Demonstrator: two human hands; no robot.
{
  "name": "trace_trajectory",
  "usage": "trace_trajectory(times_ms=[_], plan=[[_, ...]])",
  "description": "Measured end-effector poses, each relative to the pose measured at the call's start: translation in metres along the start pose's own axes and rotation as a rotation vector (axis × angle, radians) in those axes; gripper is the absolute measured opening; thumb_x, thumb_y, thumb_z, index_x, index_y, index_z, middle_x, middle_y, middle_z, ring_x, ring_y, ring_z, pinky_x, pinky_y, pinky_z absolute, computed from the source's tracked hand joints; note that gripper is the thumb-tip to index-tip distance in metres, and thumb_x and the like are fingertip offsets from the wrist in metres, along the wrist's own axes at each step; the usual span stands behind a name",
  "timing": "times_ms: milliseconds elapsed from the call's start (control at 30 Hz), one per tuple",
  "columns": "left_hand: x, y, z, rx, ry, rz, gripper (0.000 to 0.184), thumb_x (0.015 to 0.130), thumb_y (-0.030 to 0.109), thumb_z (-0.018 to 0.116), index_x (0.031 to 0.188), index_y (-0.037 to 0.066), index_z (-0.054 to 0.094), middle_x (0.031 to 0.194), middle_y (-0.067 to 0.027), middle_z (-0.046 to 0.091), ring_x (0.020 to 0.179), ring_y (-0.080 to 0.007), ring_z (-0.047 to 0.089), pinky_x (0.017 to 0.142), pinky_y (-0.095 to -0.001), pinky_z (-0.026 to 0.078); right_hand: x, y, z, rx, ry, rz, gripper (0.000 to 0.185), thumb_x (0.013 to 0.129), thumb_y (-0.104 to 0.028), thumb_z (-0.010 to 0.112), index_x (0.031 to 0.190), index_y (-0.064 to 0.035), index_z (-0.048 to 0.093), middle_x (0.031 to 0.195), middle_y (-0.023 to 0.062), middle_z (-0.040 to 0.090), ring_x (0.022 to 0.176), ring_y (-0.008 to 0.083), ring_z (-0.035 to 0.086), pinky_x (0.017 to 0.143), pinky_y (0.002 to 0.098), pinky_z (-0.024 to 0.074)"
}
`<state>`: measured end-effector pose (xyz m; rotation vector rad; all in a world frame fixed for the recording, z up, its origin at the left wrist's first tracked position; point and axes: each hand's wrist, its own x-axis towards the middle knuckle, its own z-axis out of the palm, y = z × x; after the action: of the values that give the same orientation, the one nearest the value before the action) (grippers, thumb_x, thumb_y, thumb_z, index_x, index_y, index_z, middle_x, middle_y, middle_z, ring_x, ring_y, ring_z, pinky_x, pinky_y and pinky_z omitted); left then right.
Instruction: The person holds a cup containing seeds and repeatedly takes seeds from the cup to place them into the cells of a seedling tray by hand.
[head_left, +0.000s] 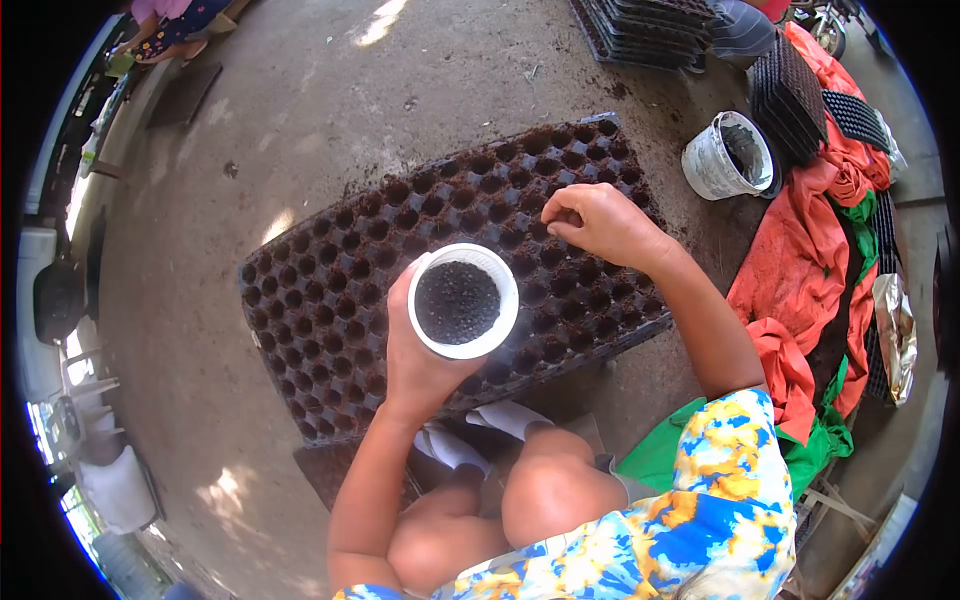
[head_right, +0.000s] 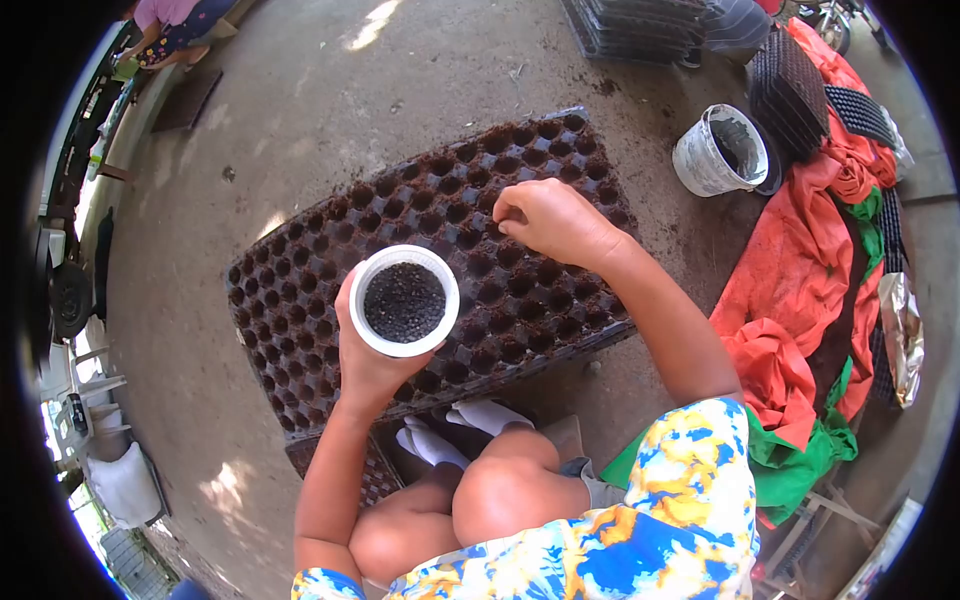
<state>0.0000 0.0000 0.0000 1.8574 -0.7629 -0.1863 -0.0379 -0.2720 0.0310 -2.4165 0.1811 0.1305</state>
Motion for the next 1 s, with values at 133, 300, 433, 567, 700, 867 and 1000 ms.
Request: trace_trajectory(times_ms=[133,300,433,567,700,867,1000], plan=[[-0.003,-0.003,-0.002,-0.002,0.026,0.014,0.108,0.055,0.009,0.091,0.141,0.001,0.027,0.132,-0.0145,0.048,0.122,-0.0249,0.051,0.105,-0.0369,0.039,0.000,0.009,0.006,0.058,-0.008,0.052,0.019,0.081,-0.011,0.069,0.098,-0.0015,0.070,0.091,0.0167,0.071,0.083,0.0288,0.069,0.078,0.0354,0.0532],[-0.001,-0.001,-0.002,0.030,0.027,0.028,0.108,0.054,0.009,0.091,0.141,0.001,0.027,0.131,-0.0145,0.048,0.122,-0.0250,0.051,0.105,-0.0367,0.040,0.000,0.010,0.006,0.091,0.001,0.054,0.016,0.082,-0.010,0.069,0.096,-0.0017,0.071,0.088,0.0159,0.071,0.081,0.0280,0.069,0.076,0.0340,0.0534],[-0.002,-0.003,-0.001,0.021,0.022,0.025,0.108,0.054,0.008,0.091,0.141,0.001,0.026,0.132,-0.0146,0.048,0.121,-0.0249,0.051,0.105,-0.0365,0.040,-0.001,0.010,0.008,0.132,0.025,0.080,0.016,0.082,-0.010,0.069,0.096,-0.0020,0.071,0.089,0.0160,0.071,0.082,0.0269,0.070,0.076,0.0332,0.0535],[-0.001,-0.002,-0.002,0.015,0.014,0.028,0.109,0.054,0.008,0.091,0.141,0.001,0.026,0.132,-0.0146,0.048,0.121,-0.0250,0.051,0.105,-0.0367,0.040,-0.004,0.010,0.010,0.144,0.006,0.079,0.014,0.083,-0.006,0.068,0.096,-0.0005,0.070,0.087,0.0111,0.071,0.079,0.0161,0.068,0.072,0.0287,0.0526],[-0.002,-0.003,0.000,0.005,0.019,0.036,0.109,0.055,0.008,0.091,0.141,0.001,0.026,0.132,-0.0146,0.048,0.122,-0.0250,0.051,0.105,-0.0367,0.040,-0.003,0.013,0.017,0.116,0.071,0.045,0.014,0.083,-0.006,0.068,0.096,-0.0013,0.070,0.085,0.0109,0.072,0.077,0.0160,0.069,0.071,0.0281,0.0529],[-0.001,0.000,-0.002,0.020,0.008,0.026,0.109,0.055,0.009,0.091,0.141,0.001,0.026,0.132,-0.0149,0.047,0.122,-0.0252,0.051,0.105,-0.0370,0.039,-0.007,0.010,0.015,0.159,0.101,0.070,0.014,0.082,-0.009,0.068,0.095,-0.0035,0.071,0.088,0.0153,0.071,0.083,0.0259,0.071,0.076,0.0330,0.0539],[-0.002,-0.002,-0.001,0.020,0.011,0.028,0.109,0.055,0.010,0.091,0.141,0.001,0.026,0.132,-0.0151,0.048,0.122,-0.0254,0.051,0.105,-0.0370,0.039,-0.016,0.007,0.008,0.123,0.003,0.095,0.014,0.082,-0.010,0.068,0.095,-0.0035,0.070,0.087,0.0150,0.071,0.082,0.0283,0.070,0.077,0.0340,0.0539]])
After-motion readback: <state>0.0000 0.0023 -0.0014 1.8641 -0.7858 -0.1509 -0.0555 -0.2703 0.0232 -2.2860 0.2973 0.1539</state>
